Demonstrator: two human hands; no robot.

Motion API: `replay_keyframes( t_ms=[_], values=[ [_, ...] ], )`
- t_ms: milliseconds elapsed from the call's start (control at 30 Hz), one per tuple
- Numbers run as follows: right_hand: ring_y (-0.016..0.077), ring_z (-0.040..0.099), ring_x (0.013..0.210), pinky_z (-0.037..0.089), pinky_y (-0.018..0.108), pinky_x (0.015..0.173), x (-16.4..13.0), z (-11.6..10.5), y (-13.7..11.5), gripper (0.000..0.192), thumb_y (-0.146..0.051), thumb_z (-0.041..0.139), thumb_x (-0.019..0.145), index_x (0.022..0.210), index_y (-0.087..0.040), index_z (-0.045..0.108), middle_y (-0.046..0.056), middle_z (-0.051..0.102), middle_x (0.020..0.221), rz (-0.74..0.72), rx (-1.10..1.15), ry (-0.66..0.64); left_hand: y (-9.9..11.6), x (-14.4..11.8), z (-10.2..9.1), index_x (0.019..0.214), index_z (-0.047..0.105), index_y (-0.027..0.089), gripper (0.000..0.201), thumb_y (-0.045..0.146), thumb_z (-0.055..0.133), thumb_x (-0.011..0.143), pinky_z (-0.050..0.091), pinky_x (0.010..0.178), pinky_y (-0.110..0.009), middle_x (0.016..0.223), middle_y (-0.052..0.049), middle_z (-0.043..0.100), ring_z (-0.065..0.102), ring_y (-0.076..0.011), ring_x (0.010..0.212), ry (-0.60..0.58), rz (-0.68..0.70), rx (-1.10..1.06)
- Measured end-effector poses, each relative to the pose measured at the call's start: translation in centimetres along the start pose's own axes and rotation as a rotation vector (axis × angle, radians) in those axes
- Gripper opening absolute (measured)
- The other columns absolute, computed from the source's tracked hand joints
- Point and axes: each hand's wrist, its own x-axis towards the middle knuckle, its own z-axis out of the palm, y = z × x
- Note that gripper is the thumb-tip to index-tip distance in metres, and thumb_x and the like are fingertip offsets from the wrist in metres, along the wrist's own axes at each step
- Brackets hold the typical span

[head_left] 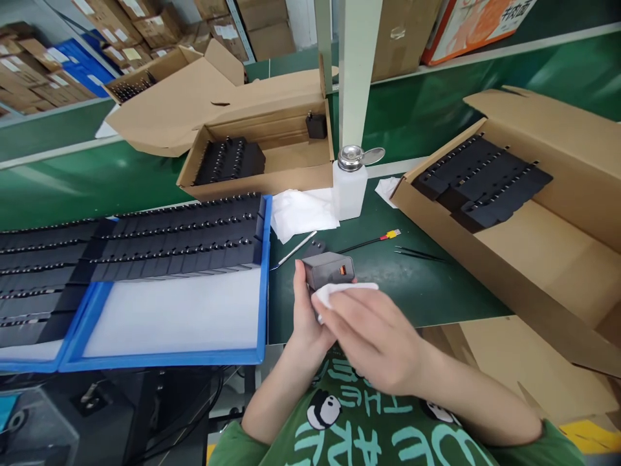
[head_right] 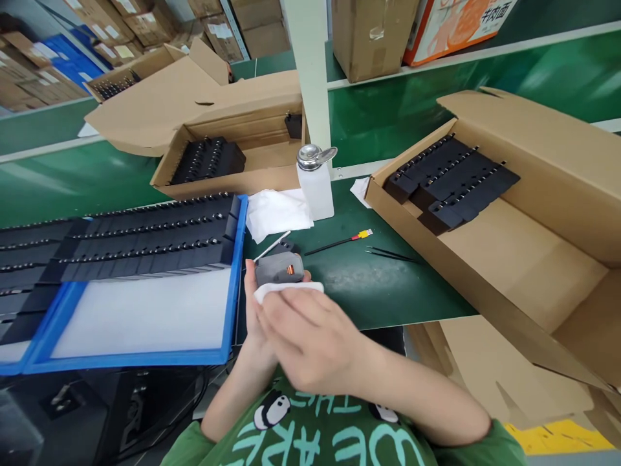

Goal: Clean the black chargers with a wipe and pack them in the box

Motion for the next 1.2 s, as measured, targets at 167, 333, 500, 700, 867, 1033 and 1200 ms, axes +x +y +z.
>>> replay_keyframes(
  t_ms=[167, 333, 500, 700, 867, 1033, 1200],
  values=[
    [0.0212, 0.066, 0.096, 0.057, 0.034, 0.079, -3.0, -1.7, 5.0, 0.035, -0.005, 0.054, 0.093, 0.121, -0.021, 0.065, 0.01, 0.067, 0.105, 0.245, -0.195, 0.046, 0.9, 0.4, -0.5, 0.094, 0.069, 0.015, 0.063, 0.075, 0.054, 0.084, 0.052, 0.058, -0.027, 0.076, -0.007, 0.064, 0.062, -0.0166, 0.065, -0.046, -0.083, -0.145],
    [0.02, 0.067, 0.097, 0.056, 0.033, 0.08, -6.3, -2.0, 7.6, 0.022, -0.008, 0.052, 0.094, 0.108, -0.023, 0.061, 0.007, 0.066, 0.106, 0.353, -0.123, -0.114, 1.2, 0.4, -0.7, 0.092, 0.068, 0.016, 0.065, 0.078, 0.053, 0.083, 0.049, 0.054, -0.026, 0.073, -0.006, 0.06, 0.058, -0.0156, 0.062, -0.16, -0.11, -0.155],
    [0.031, 0.048, 0.137, 0.048, 0.051, 0.107, -5.3, -2.4, 6.6, 0.026, -0.022, 0.058, 0.095, 0.121, -0.022, 0.051, 0.016, 0.05, 0.146, 0.423, 0.014, -0.186, 0.9, 0.2, -0.5, 0.093, 0.067, 0.017, 0.062, 0.076, 0.064, 0.075, 0.046, 0.053, -0.024, 0.074, -0.004, 0.059, 0.056, -0.0151, 0.064, -0.253, -0.131, -0.131],
    [0.0285, 0.036, 0.149, 0.039, 0.052, 0.12, -2.8, -1.6, 4.8, 0.083, -0.039, 0.073, 0.088, 0.154, -0.024, 0.025, 0.016, 0.04, 0.158, 0.313, 0.287, -0.119, 0.4, -0.1, -0.4, 0.098, 0.066, 0.02, 0.064, 0.08, 0.056, 0.078, 0.043, 0.048, -0.024, 0.072, -0.003, 0.055, 0.052, -0.0151, 0.06, -0.292, -0.093, -0.075],
    [0.0283, 0.02, 0.156, 0.032, 0.053, 0.124, -1.0, 0.3, 4.5, 0.093, -0.033, 0.072, 0.088, 0.16, -0.024, 0.014, 0.013, 0.029, 0.165, 0.234, 0.422, -0.191, -1.0, -0.4, -0.5, 0.085, 0.066, 0.02, 0.071, 0.085, 0.037, 0.084, 0.052, 0.063, -0.031, 0.074, -0.006, 0.057, 0.056, -0.0173, 0.066, -0.242, -0.005, -0.007],
    [0.0215, 0.027, 0.154, 0.037, 0.045, 0.122, 0.0, 0.8, 5.1, 0.072, -0.009, 0.058, 0.088, 0.154, -0.028, 0.032, 0.006, 0.046, 0.156, 0.171, 0.616, -0.17, -1.9, -0.3, -0.7, 0.074, 0.069, 0.022, 0.072, 0.091, 0.048, 0.073, 0.06, 0.071, -0.038, 0.077, -0.008, 0.064, 0.063, -0.0223, 0.071, -0.28, 0.049, 0.049],
    [0.0193, 0.03, 0.152, 0.036, 0.04, 0.122, 0.0, 0.4, 5.6, 0.067, -0.011, 0.064, 0.087, 0.149, -0.025, 0.042, 0.007, 0.053, 0.151, 0.2, 0.653, -0.156, -2.1, -0.1, -0.8, 0.076, 0.074, 0.023, 0.07, 0.089, 0.054, 0.072, 0.063, 0.069, -0.036, 0.076, -0.007, 0.068, 0.067, -0.0223, 0.07, -0.312, 0.094, 0.046]
  ],
)
